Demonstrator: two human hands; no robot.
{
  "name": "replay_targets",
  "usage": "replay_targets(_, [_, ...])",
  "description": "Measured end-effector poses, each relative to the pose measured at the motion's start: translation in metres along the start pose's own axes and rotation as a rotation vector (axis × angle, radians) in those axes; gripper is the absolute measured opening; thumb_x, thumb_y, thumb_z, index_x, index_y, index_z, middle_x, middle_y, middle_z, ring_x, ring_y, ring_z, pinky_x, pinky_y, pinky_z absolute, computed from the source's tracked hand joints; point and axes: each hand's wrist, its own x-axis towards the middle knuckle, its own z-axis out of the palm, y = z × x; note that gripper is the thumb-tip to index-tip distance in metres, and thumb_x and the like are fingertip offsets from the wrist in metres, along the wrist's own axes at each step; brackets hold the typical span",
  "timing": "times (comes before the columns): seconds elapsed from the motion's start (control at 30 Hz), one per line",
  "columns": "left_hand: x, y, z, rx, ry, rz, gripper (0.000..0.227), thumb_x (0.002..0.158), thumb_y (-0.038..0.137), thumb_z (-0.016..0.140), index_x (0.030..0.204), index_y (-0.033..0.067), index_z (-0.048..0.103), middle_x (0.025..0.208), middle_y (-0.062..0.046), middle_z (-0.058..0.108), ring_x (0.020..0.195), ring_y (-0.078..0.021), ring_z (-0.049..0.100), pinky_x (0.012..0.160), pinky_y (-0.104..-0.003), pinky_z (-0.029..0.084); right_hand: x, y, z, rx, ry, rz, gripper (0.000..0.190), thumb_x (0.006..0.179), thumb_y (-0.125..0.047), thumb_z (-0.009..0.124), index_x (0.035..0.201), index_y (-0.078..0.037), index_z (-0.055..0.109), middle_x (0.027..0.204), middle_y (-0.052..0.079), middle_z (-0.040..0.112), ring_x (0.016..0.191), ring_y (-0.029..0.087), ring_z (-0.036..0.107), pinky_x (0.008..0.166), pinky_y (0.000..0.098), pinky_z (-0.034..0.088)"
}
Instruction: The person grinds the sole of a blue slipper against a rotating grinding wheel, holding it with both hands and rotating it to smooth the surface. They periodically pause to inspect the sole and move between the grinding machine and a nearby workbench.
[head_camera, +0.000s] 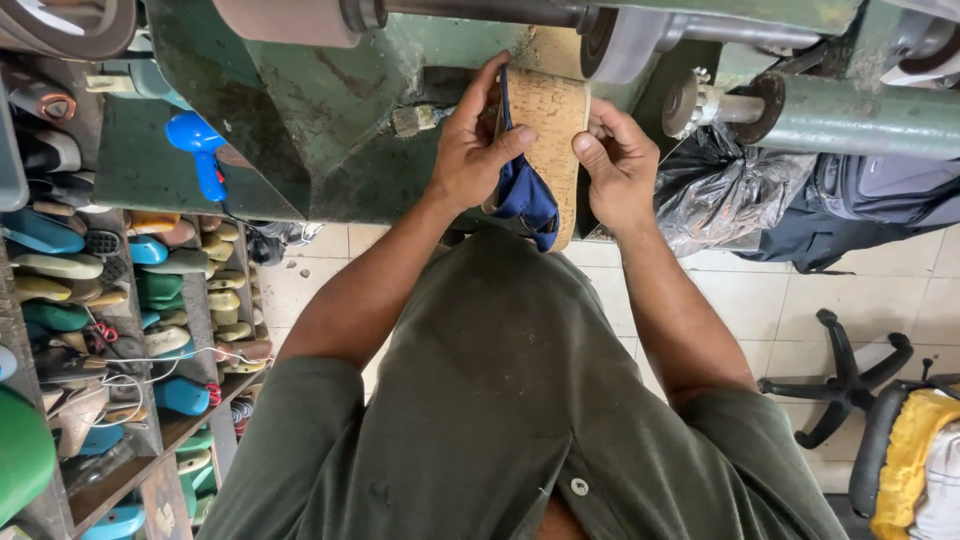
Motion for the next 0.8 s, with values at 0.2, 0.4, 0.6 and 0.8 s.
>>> replay_targets(0.2, [0.002,0.0,0.0,0.009,0.015,-0.024,0.074,0.107,0.024,0.075,0.163,0.0136,0.027,0.162,-0.017,0.046,0.151,-0.0311,0.05,0.129,-0.045,0.047,0.002,0.001,0.0,0.003,0.016,0.017,0.039,0.108,-0.022,0.067,0.139,-0.001,0.059,0.124,0.011,0.067,0.112,0.018,0.064,0.103,0.0327,0.054])
replay_targets(0.4, [0.006,-0.003,-0.003,0.088,0.026,-0.044,0.073,0.107,0.029,0.074,0.162,0.0162,0.029,0.155,-0.018,0.054,0.144,-0.0331,0.057,0.122,-0.046,0.055,0.005,0.004,0.0,0.046,0.006,0.024,0.035,0.108,-0.018,0.066,0.139,-0.003,0.059,0.13,0.013,0.068,0.119,0.022,0.066,0.108,0.0369,0.057])
replay_targets(0.6, [0.011,-0.011,-0.008,0.116,0.042,-0.044,0.07,0.107,0.031,0.074,0.161,0.0176,0.031,0.145,-0.016,0.064,0.136,-0.0321,0.064,0.114,-0.045,0.06,0.005,0.015,-0.002,0.037,0.046,0.063,0.033,0.107,-0.018,0.067,0.136,-0.003,0.061,0.124,0.012,0.07,0.112,0.02,0.067,0.101,0.0344,0.058])
replay_targets(0.8, [0.019,-0.02,-0.011,0.169,0.144,-0.12,0.069,0.1,0.037,0.076,0.156,0.0153,0.041,0.129,-0.01,0.073,0.12,-0.0247,0.071,0.101,-0.039,0.064,0.01,0.018,-0.002,0.041,0.119,0.208,0.035,0.104,-0.027,0.07,0.131,-0.005,0.067,0.093,-0.001,0.062,0.088,0.011,0.059,0.085,0.0282,0.056])
